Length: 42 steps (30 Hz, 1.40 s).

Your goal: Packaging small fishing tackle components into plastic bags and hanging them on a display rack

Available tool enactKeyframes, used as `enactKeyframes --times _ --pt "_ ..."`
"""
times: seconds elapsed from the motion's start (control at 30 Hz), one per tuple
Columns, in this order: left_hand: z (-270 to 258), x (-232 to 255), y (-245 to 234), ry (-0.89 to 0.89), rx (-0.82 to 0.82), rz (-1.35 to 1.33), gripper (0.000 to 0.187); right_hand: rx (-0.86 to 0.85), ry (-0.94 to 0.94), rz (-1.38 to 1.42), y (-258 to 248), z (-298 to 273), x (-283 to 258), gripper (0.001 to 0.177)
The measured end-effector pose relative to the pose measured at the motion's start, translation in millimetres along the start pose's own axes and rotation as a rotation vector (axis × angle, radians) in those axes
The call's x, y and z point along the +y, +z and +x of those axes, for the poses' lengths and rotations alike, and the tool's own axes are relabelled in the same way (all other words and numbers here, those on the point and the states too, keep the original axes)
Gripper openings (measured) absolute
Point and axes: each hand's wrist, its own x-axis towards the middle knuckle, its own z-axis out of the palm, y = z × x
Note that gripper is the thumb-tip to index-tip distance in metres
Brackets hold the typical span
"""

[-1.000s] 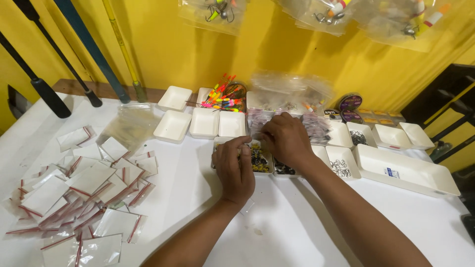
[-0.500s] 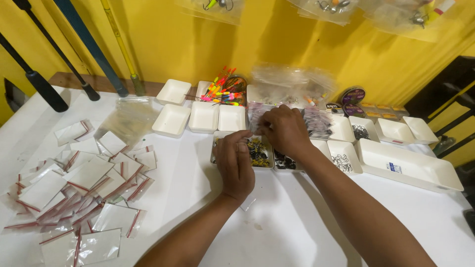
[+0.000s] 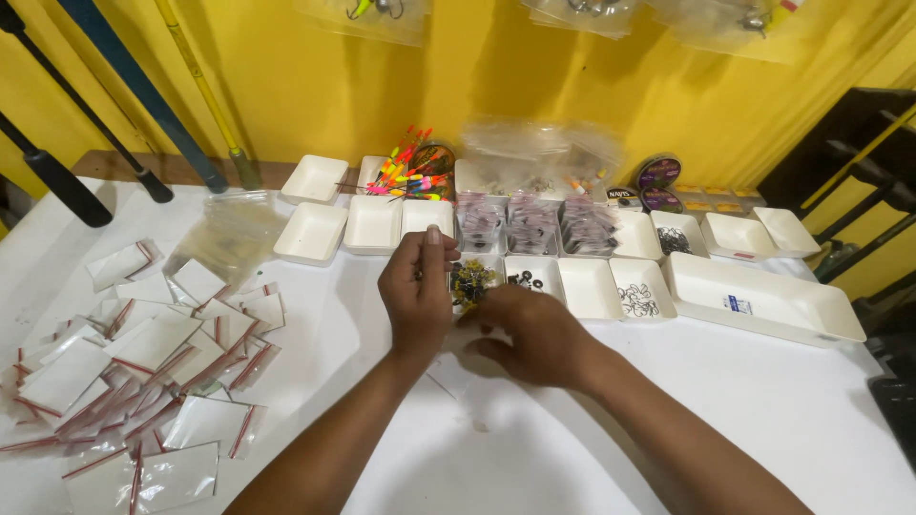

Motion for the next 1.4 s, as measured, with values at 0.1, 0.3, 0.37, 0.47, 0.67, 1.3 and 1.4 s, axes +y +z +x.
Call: enactKeyframes --times 0.1,0.3,0.37,0.47,0.67,1.3,1.4 --pt "5.0 1.7 -2.9 0.04 -0.039 0.074 0.032 -0.225 -0.069 0.024 -4.1 -2.7 -19.4 0.032" --pt "3.0 -1.5 -4.6 0.034 -0.069 0.088 0.033 -0.491 0.036 0.024 -4.5 6.1 -30.8 0.064" --pt "2.7 -2.3 -4.6 0.036 -0.076 0.084 0.033 -0.49 0.064 0.038 -10.0 6.6 -33.3 0.065" --pt "0.7 -2.3 -4.2 0.038 -0.091 0.082 0.032 -0.438 0.114 0.051 -3.0 -0.1 -22.2 0.062" --pt "-2.6 -8.7 -1.9 0.141 -0.162 0.137 0.028 -0.16 0.091 0.038 16.6 -16.0 19.1 0.027" --pt "-37.5 -16.4 17.3 0.227 -0.48 0.158 0.019 0.321 0.367 0.71 -10.4 -48.5 70.9 0.011" --pt "-37.0 -20.0 20.3 0.235 -0.349 0.234 0.015 0.343 0.351 0.715 -9.9 -48.0 73.0 0.016"
